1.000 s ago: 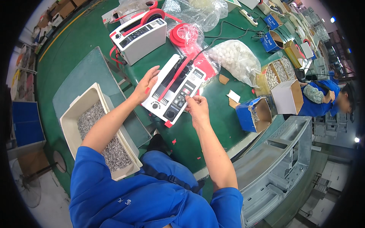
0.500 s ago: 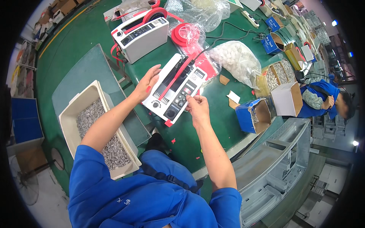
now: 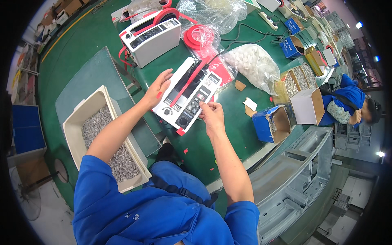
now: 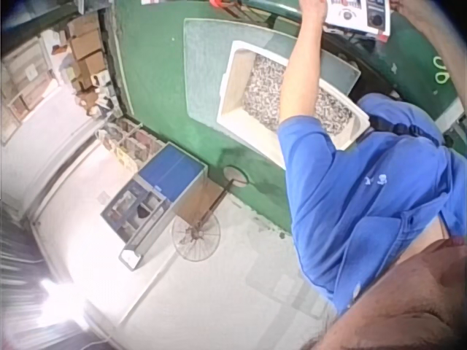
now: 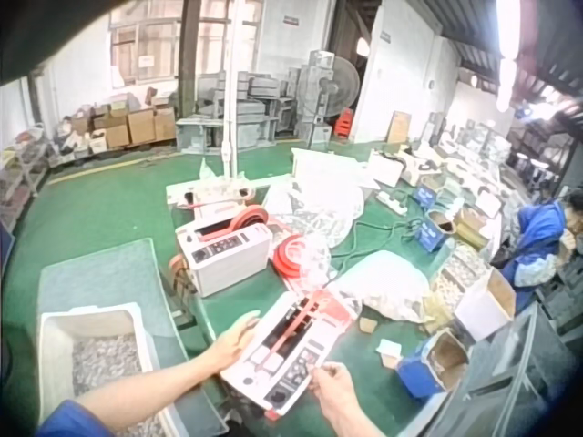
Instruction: Assembling and labeling metal electrical or enclosure units on a factory floor.
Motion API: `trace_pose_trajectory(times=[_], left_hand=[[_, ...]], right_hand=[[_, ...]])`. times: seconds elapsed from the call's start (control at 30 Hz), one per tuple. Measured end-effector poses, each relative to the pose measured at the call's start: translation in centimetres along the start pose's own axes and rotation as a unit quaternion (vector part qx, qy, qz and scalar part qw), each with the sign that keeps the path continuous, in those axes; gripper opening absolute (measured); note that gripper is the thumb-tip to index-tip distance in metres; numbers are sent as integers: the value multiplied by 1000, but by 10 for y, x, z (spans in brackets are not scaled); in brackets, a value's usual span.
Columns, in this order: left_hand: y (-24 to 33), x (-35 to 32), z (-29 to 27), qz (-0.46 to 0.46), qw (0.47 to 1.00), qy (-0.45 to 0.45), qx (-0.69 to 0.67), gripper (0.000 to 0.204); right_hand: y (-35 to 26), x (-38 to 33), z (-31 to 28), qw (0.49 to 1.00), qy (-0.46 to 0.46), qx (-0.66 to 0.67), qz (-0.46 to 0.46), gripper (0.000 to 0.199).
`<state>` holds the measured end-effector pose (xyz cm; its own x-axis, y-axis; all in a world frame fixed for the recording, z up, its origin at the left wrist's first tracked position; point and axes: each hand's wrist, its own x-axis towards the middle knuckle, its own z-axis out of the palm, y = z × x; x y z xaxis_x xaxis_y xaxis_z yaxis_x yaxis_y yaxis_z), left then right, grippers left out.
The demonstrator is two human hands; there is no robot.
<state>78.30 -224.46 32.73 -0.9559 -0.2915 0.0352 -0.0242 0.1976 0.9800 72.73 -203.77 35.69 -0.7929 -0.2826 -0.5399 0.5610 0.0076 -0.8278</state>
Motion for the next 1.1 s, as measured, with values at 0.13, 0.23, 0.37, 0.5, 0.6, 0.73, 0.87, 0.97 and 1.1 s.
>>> trace_pose_trajectory(times=[0.13,0.23,0.37,0.5,0.6,0.73,0.87,0.97,1.1], left_hand=[[2,0,0,-6,1000,-8,-10,41],[5,0,-1,-23,999,-23,-36,43],[7,-2,-1,-27,999,-18,-33,44],[1,-4,1,-5,1000,21,-13,41],[-4,-8,1,-27,998,46,-18,42],[-15,-43,-11,-82,989,117,-47,42],[-4,-91,-15,-192,954,200,-118,40],[7,-115,3,-253,938,183,-151,47],[13,-122,27,-310,898,225,-217,55]], right_hand=[[-1,-3,1,1000,-12,27,-6,30],[1,-3,-2,999,-26,48,1,28],[3,-11,-3,995,-34,89,-2,26],[17,-25,-7,996,9,89,-21,25],[34,-42,-16,996,19,49,-68,24],[62,-68,-40,993,26,-52,-102,15],[89,-88,-55,995,17,-63,-79,10],[101,-98,-57,994,-8,-79,-69,10],[106,-109,-57,993,-43,-86,-66,10]])
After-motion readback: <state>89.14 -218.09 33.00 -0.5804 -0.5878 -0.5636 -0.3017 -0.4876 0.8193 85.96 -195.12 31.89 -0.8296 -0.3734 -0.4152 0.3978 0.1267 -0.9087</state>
